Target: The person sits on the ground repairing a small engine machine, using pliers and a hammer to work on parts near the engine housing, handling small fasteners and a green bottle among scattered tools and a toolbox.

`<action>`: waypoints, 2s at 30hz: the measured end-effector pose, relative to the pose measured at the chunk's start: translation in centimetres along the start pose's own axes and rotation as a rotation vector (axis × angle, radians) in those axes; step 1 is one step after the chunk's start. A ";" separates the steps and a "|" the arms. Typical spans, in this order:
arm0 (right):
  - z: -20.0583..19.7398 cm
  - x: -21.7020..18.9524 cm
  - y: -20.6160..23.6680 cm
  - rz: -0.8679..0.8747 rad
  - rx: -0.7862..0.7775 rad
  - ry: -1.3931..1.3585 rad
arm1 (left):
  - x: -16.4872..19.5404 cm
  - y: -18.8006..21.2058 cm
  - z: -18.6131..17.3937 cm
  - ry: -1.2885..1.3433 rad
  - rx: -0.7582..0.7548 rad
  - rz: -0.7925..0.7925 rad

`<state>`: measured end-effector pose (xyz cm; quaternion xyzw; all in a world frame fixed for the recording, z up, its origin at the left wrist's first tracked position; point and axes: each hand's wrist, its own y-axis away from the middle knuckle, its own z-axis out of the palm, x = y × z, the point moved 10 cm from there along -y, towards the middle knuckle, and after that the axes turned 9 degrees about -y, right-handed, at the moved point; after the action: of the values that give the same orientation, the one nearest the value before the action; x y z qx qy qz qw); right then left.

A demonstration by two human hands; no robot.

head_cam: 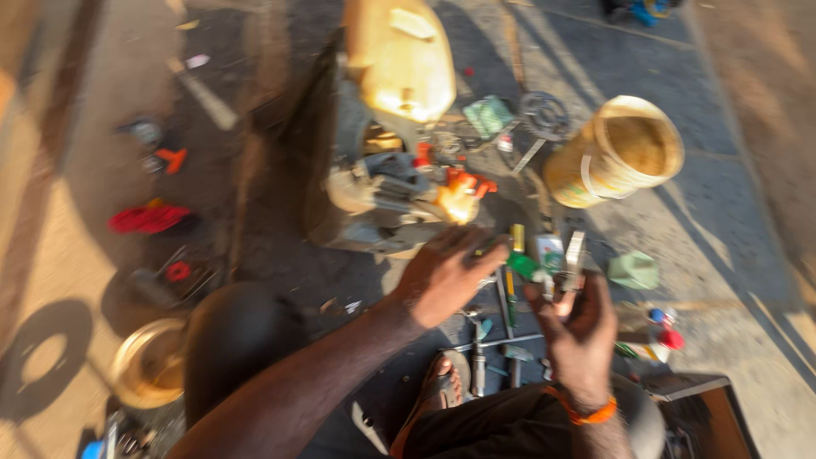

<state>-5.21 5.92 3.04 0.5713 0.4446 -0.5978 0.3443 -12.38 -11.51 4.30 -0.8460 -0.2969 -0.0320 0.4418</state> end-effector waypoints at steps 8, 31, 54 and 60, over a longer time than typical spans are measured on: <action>-0.9 -1.2 0.6 0.048 -0.033 0.044 | 1.8 -2.5 0.3 0.023 -0.103 -0.058; -1.5 3.7 1.4 0.493 -0.064 -0.235 | 1.6 -2.0 0.7 -0.162 -0.228 -0.144; 0.1 12.4 1.4 0.811 -0.068 -0.732 | 0.7 0.7 1.9 -0.070 -0.093 0.034; 2.2 12.3 1.1 0.794 -0.206 -0.995 | 0.1 1.1 2.1 -0.088 -0.060 0.030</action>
<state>-6.43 4.68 -9.34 0.3111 0.0417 -0.5727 0.7573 -12.17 -10.37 2.28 -0.8637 -0.3023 0.0032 0.4033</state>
